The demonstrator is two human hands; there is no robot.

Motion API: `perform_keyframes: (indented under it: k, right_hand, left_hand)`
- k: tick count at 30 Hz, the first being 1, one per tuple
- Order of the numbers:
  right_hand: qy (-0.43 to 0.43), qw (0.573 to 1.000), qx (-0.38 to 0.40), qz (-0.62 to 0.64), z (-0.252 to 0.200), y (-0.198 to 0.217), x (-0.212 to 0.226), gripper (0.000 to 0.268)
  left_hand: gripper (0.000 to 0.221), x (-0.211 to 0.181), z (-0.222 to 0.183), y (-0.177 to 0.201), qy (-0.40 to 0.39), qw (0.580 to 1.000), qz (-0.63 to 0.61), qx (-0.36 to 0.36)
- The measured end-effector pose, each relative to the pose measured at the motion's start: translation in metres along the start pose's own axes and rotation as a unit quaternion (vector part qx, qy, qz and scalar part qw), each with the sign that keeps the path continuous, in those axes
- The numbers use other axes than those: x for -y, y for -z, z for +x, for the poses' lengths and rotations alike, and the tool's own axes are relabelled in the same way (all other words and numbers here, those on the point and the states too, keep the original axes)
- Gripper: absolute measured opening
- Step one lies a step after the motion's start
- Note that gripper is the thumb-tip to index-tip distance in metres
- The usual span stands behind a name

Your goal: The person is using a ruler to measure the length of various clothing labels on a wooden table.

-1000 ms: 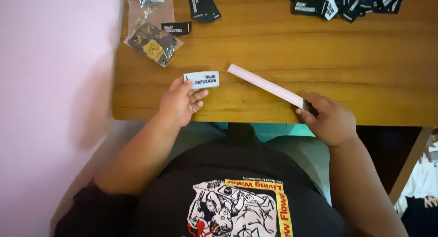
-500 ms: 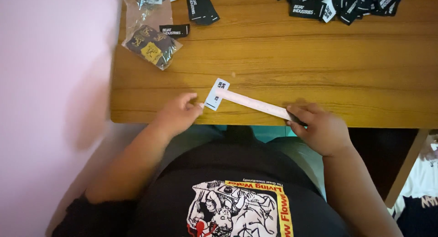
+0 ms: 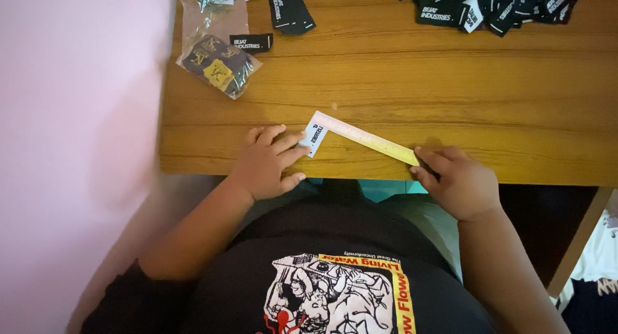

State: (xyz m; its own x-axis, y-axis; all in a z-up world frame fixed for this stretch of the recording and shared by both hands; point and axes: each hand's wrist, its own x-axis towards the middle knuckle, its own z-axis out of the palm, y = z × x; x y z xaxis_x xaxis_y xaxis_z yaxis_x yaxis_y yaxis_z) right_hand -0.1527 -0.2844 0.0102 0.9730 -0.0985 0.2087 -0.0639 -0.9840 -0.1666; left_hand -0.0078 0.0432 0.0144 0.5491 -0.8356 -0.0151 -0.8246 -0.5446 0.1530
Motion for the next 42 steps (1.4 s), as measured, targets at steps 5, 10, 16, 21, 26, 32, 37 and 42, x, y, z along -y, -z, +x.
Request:
perform_keyframes:
  k: [5,10,16,21,26,32,37,42]
  right_hand:
    - [0.022,0.998,-0.047,-0.039,-0.007,-0.015,-0.007,0.037]
    - [-0.008,0.997,-0.040,-0.066,-0.005,-0.016,-0.004,0.037]
    - [-0.087,0.990,0.037,-0.109,0.017,-0.027,0.004,0.052]
    - [0.113,0.974,-0.162,-0.112,0.053,-0.002,0.044,0.052]
    - [0.226,0.961,-0.020,0.161,0.067,-0.024,0.112,0.059]
    - [0.257,0.938,0.018,0.232,0.097,-0.039,0.131,0.014]
    - [0.150,0.913,0.166,0.341,0.150,0.002,0.108,0.023]
    - [-0.181,0.955,0.117,0.203,0.215,0.068,0.048,0.038]
  left_hand:
    - [0.044,0.003,-0.002,-0.012,-0.028,0.998,0.017,-0.054]
    - [0.037,0.005,-0.004,-0.016,-0.068,0.990,0.017,-0.122]
    - [0.021,0.013,-0.003,-0.040,-0.161,0.964,0.015,-0.210]
    - [0.026,0.016,-0.001,-0.015,-0.065,0.960,-0.233,-0.143]
    - [0.015,0.015,0.004,-0.001,-0.087,0.936,-0.274,-0.202]
    - [0.016,0.023,0.000,-0.008,-0.049,0.942,-0.272,-0.190]
    - [0.030,0.020,-0.001,-0.005,-0.027,0.938,-0.290,-0.189]
    - [0.042,0.018,0.000,0.007,0.002,0.955,-0.285,-0.075]
